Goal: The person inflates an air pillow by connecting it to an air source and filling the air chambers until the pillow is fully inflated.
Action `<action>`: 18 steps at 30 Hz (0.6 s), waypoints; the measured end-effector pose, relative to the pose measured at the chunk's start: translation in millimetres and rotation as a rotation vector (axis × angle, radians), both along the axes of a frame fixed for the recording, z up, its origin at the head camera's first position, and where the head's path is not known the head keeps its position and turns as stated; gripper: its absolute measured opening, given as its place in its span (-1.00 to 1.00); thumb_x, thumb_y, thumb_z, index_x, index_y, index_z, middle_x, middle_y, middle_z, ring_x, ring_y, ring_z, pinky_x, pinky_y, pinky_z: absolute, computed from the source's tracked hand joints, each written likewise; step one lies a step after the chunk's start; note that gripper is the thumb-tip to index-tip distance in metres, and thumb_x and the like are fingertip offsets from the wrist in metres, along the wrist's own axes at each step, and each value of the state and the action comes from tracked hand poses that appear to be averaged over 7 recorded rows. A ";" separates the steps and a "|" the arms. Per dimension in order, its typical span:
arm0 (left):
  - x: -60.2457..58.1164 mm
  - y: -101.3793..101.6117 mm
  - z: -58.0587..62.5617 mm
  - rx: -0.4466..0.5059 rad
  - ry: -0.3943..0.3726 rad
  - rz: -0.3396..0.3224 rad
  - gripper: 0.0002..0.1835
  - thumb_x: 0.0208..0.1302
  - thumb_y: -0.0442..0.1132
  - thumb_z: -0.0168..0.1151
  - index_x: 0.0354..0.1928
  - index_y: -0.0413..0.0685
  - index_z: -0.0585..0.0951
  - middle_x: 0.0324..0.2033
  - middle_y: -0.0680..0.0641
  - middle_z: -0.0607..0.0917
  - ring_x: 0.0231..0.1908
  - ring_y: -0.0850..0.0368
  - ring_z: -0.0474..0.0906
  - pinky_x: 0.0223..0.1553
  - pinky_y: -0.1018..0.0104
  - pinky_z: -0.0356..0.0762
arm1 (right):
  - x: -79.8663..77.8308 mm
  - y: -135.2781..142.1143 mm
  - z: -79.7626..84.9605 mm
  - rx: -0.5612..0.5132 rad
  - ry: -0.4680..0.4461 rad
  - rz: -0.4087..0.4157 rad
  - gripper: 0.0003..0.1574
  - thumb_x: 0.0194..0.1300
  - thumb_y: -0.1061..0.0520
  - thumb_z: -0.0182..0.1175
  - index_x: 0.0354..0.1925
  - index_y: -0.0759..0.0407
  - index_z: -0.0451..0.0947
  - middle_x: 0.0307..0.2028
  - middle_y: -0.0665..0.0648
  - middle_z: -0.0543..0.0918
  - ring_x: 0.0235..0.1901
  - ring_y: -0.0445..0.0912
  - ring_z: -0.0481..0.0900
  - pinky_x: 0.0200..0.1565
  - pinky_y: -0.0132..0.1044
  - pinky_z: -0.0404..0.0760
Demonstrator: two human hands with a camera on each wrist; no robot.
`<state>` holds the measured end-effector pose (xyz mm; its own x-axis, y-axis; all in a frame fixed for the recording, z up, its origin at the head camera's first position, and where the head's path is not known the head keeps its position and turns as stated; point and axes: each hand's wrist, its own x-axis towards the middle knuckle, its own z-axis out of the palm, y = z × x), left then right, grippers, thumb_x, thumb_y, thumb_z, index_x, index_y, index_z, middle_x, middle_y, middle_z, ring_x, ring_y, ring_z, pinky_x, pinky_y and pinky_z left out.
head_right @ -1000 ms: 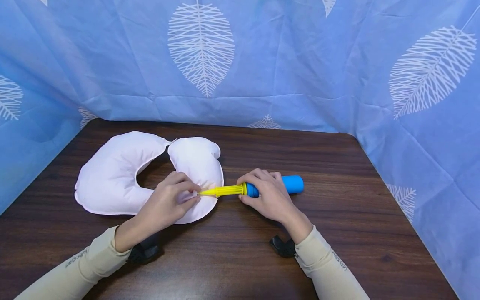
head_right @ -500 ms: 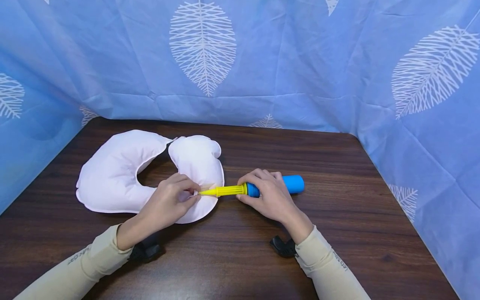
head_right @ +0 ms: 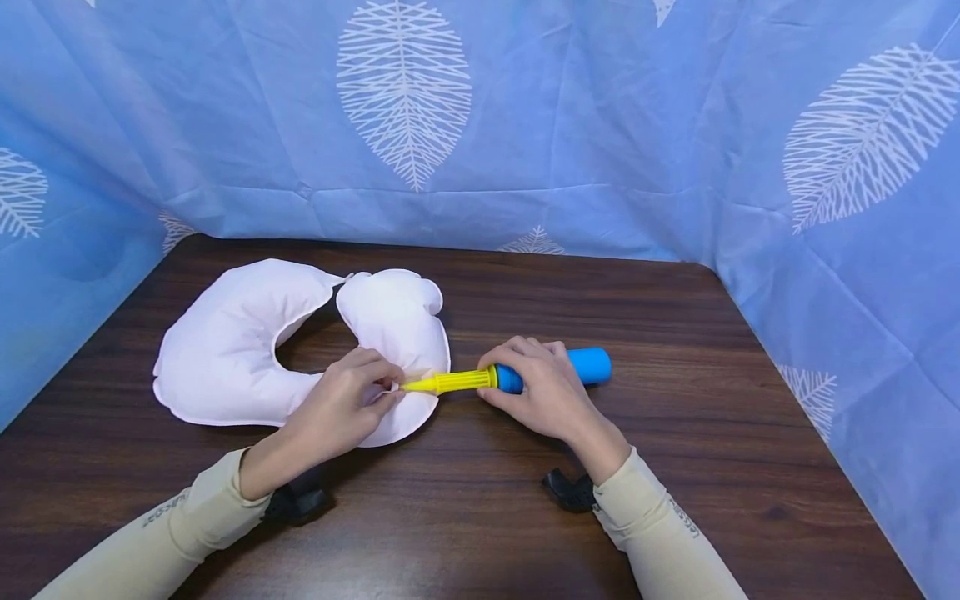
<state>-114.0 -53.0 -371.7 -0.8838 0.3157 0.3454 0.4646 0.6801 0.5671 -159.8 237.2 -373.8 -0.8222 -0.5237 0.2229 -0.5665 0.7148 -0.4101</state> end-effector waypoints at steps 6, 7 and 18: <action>0.1 0.6 -0.8 -0.009 0.002 -0.011 -0.89 0.20 -0.48 0.51 -0.25 -0.20 0.79 -0.33 -0.04 0.74 -0.23 0.08 0.57 -0.14 0.29 0.64 | -0.8 2.2 -0.9 0.000 0.016 0.016 -0.62 0.30 -0.07 0.56 0.05 -0.14 0.73 0.04 -0.04 0.76 0.04 -0.02 0.66 0.07 0.04 0.39; 0.1 0.5 -1.2 -0.007 0.003 -0.011 -0.89 0.20 -0.48 0.51 -0.26 -0.20 0.79 -0.34 -0.04 0.73 -0.24 0.08 0.56 -0.14 0.29 0.63 | -1.0 2.4 -0.9 0.000 0.017 0.019 -0.62 0.30 -0.07 0.56 0.05 -0.13 0.73 0.04 -0.04 0.76 0.05 -0.02 0.66 0.07 0.04 0.39; 0.5 -1.6 -5.6 0.004 0.026 -0.013 -0.90 0.20 -0.49 0.47 -0.29 -0.18 0.77 -0.38 -0.02 0.70 -0.26 0.07 0.54 -0.16 0.27 0.58 | -7.4 7.8 -2.5 0.019 0.010 0.047 -0.63 0.31 -0.06 0.55 0.05 -0.12 0.73 0.05 -0.02 0.76 0.04 -0.01 0.65 0.05 0.04 0.39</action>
